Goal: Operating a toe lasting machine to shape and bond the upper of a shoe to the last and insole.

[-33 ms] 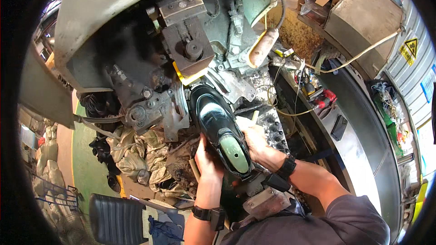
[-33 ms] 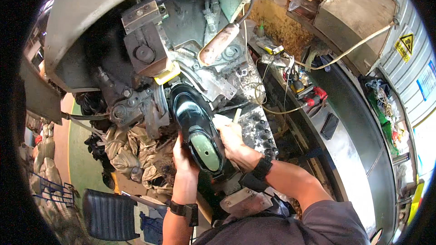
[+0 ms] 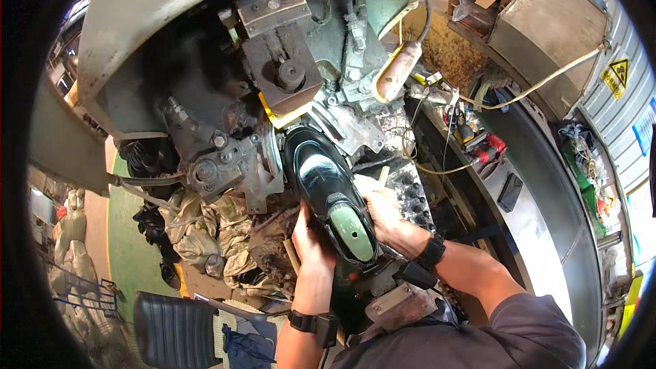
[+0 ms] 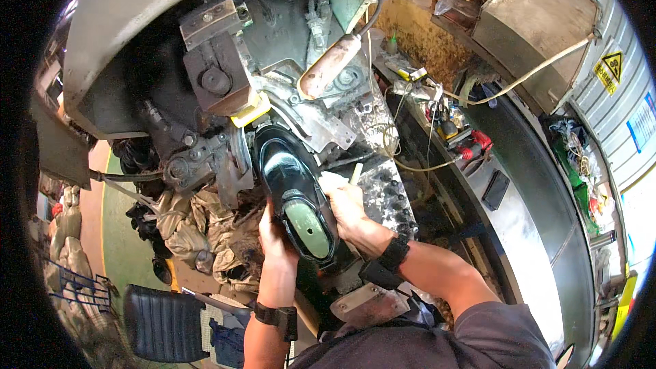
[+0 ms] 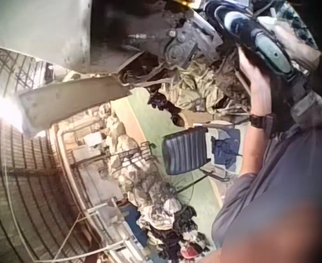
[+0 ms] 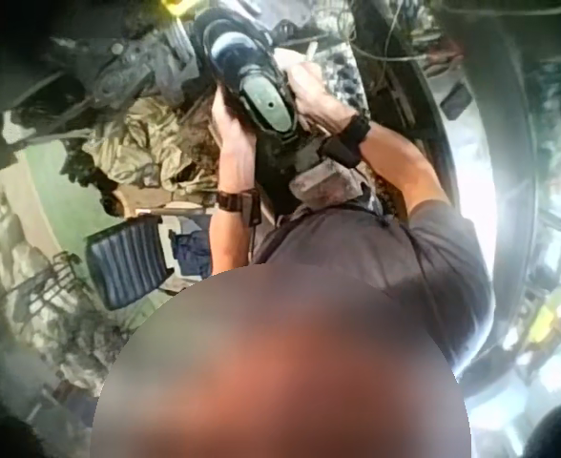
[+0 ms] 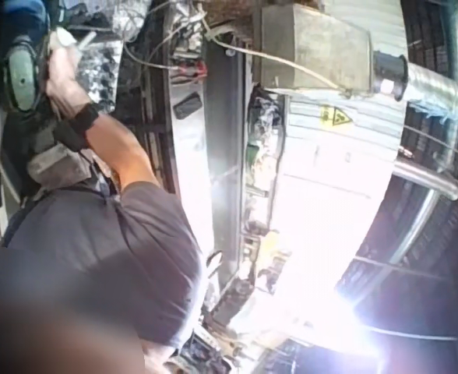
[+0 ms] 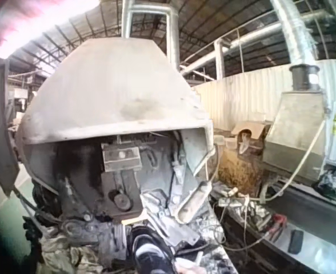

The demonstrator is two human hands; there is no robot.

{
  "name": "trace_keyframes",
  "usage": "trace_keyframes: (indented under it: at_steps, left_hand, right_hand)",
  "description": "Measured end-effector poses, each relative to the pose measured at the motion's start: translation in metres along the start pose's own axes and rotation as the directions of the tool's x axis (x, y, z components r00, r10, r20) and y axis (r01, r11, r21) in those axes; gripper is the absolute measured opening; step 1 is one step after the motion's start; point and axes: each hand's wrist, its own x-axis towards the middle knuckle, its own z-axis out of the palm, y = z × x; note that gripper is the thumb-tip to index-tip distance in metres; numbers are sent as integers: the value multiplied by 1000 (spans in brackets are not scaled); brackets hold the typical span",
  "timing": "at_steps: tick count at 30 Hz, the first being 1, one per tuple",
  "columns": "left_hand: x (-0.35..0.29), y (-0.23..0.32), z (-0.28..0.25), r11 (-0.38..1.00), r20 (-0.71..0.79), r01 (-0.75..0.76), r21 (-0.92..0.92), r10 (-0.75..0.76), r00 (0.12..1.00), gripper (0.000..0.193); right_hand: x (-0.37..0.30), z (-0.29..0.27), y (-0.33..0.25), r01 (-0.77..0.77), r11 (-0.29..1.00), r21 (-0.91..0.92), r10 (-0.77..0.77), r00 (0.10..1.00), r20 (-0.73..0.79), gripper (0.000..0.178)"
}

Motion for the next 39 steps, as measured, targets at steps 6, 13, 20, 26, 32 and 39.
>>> trace_keyframes:
  at_steps: [6,13,20,26,32,39]
  left_hand:
    - [2,-2,7,994,-84,-100,50,104,991,40]
    - [39,-19,-29,957,-122,-284,61,290,949,34]
    - [53,-32,-46,838,-100,-450,308,499,861,38]
    - [49,-28,-37,879,-122,-398,262,440,890,35]
    - [45,-27,-30,882,-126,-377,282,424,897,43]
    - [37,-24,-17,932,-120,-335,136,351,929,45]
  right_hand:
    - [2,7,-1,33,999,-39,-36,997,-67,25]
    - [24,1,11,-33,992,121,32,999,11,17]
    - [41,-6,24,47,983,178,-55,998,42,15]
    - [35,1,10,-19,997,71,15,998,59,33]
    - [23,11,-3,-92,994,51,89,994,58,32]
    - [24,10,-3,-143,986,84,136,987,89,34]
